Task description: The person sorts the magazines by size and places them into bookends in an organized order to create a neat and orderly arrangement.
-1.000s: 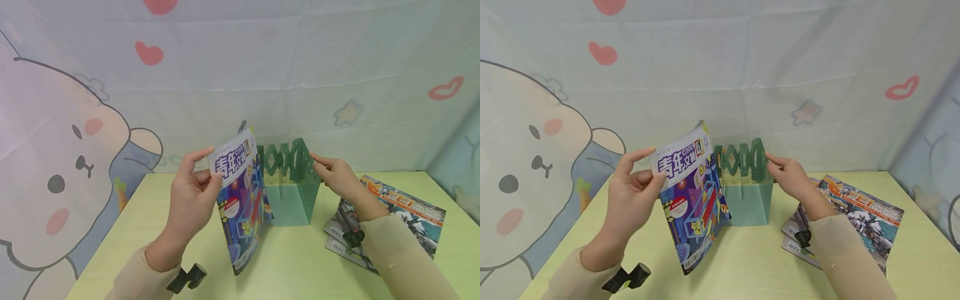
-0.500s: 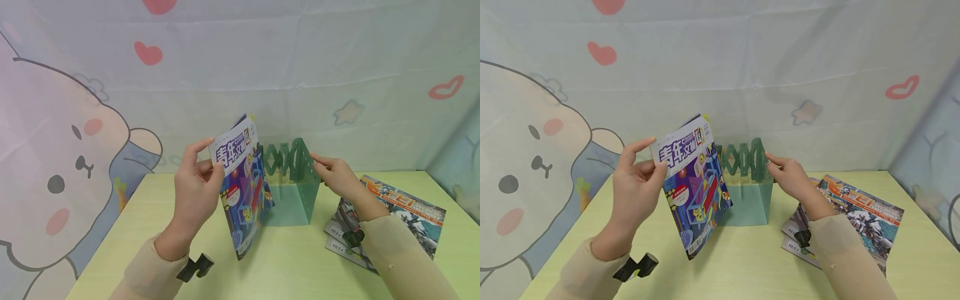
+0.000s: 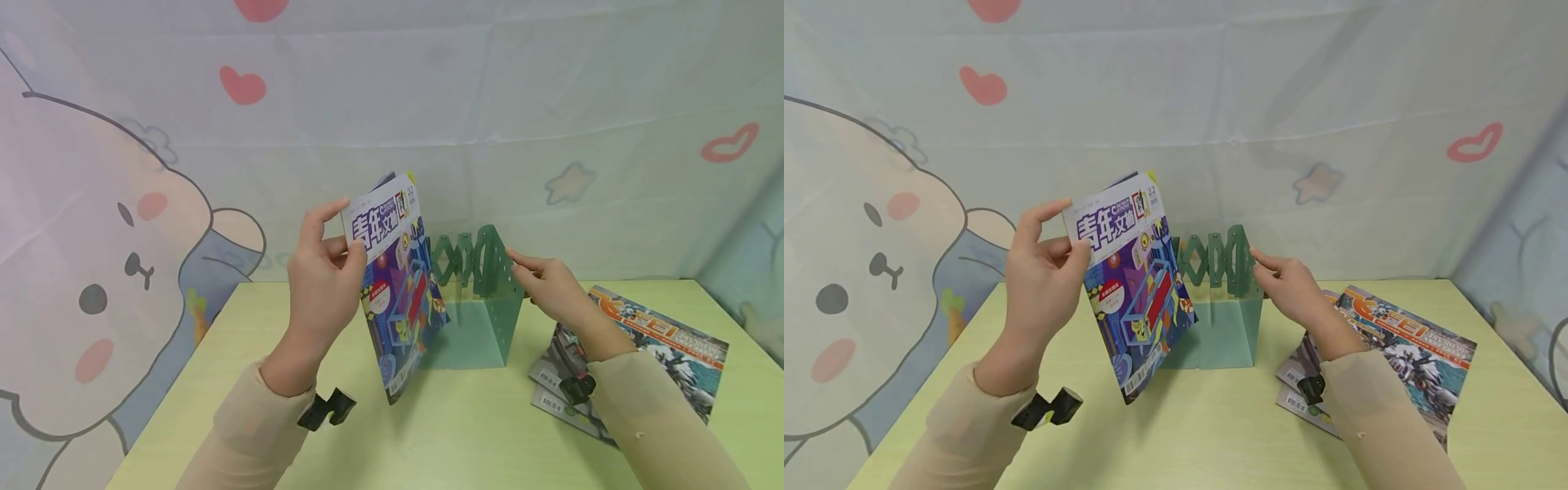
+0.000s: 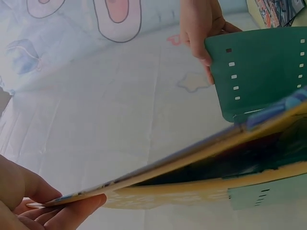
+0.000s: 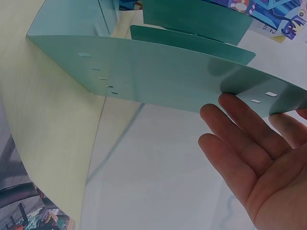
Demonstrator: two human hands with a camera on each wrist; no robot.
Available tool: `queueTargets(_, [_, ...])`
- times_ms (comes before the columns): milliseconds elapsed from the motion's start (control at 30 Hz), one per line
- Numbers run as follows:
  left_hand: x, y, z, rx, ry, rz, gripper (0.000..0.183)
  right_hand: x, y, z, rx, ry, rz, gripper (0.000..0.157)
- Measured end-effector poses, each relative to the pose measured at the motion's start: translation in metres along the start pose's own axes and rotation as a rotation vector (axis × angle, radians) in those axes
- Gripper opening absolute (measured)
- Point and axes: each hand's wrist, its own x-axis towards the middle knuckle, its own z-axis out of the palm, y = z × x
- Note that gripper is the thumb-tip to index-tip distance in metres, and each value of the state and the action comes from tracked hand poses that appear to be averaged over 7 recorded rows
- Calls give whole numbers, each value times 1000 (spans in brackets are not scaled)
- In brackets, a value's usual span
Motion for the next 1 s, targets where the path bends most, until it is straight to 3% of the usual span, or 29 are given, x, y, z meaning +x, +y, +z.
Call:
queueTargets(400, [8, 9, -8, 67, 3, -15, 44, 1, 1, 0, -5, 2, -1, 50])
queueTargets(667, [13, 9, 1, 43, -17, -30, 45, 1, 2, 1, 0, 6, -9, 51])
queueTargets(1000, [20, 4, 13, 66, -22, 10, 44, 2, 5, 1, 0, 5, -4, 51])
